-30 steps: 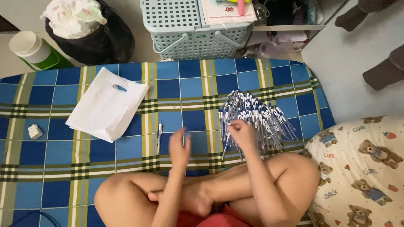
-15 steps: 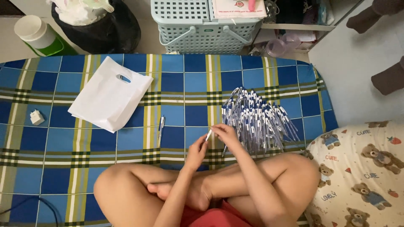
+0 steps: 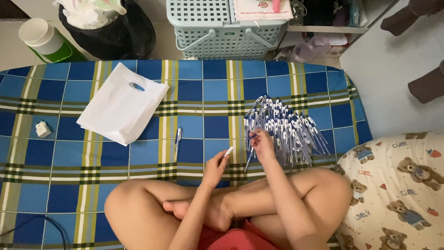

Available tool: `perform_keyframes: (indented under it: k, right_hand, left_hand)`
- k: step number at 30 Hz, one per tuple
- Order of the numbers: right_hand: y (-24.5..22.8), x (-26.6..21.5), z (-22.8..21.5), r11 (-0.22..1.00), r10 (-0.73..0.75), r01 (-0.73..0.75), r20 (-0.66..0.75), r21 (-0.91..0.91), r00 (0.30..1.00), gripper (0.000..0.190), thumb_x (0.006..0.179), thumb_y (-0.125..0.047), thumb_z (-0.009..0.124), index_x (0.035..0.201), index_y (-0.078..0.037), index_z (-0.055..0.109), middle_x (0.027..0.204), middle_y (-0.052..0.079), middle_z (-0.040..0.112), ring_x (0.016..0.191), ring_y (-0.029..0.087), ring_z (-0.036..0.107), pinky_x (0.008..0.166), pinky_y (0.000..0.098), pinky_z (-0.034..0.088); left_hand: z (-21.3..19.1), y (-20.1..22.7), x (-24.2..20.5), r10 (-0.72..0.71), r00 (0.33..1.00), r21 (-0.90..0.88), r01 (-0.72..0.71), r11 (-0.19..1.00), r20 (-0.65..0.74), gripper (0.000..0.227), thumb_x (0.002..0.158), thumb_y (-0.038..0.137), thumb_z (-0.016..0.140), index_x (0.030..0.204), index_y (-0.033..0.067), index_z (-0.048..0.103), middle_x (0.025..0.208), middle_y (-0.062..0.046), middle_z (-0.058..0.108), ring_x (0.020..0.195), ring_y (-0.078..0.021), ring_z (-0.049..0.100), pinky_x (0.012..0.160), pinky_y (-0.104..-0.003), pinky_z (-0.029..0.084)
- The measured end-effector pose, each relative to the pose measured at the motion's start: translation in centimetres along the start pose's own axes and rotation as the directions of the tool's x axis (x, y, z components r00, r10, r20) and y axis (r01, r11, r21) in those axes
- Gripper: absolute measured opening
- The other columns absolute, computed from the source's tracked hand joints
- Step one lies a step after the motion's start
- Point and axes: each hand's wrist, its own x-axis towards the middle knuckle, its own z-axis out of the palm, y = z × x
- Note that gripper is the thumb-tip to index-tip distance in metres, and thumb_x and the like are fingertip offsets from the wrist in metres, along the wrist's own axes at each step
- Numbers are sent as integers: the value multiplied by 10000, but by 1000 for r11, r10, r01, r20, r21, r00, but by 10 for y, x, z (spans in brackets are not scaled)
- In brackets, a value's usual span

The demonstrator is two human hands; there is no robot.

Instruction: The person is manually assembling ballpoint pens by joining the barrels and caps/refills together.

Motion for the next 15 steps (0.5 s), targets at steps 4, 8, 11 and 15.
perform_keyframes:
  k: [4,8,11,15]
  right_hand:
    - [28,-6,3,976,67,-38,130,-212,989,145,880,-202,656,930,-69,685,714,159,639,412,190,499,373,293,436]
    - [39,-29,25,906,283,-192,204,-378,937,378,958,-315,609,1086,25,711,739,148,603,434,159,465,400,275,393]
    - [39,-33,31,902,335,-231,256,-364,907,459,997,-436,608,1106,6,669,746,193,629,449,185,480,421,286,405]
    - [43,-27,24,899,360,-247,288,-361,887,442,1016,-436,623,1047,2,675,748,180,638,464,181,502,445,282,424]
  left_hand:
    - [-11,19,5,147,988,185,-134,973,-55,290,1020,212,601,1232,87,754,856,-242,750,754,-447,704,703,-495,554]
    - [-20,15,20,486,869,809,-348,473,90,173,971,236,701,1119,243,791,837,-71,732,798,-243,733,754,-360,556]
    - [-24,21,30,587,784,899,-386,207,201,115,947,246,738,1048,249,794,795,-60,701,791,-227,699,771,-362,512]
    - [-26,24,40,583,769,908,-402,119,264,60,897,245,799,912,188,805,788,-82,714,771,-226,685,781,-379,492]
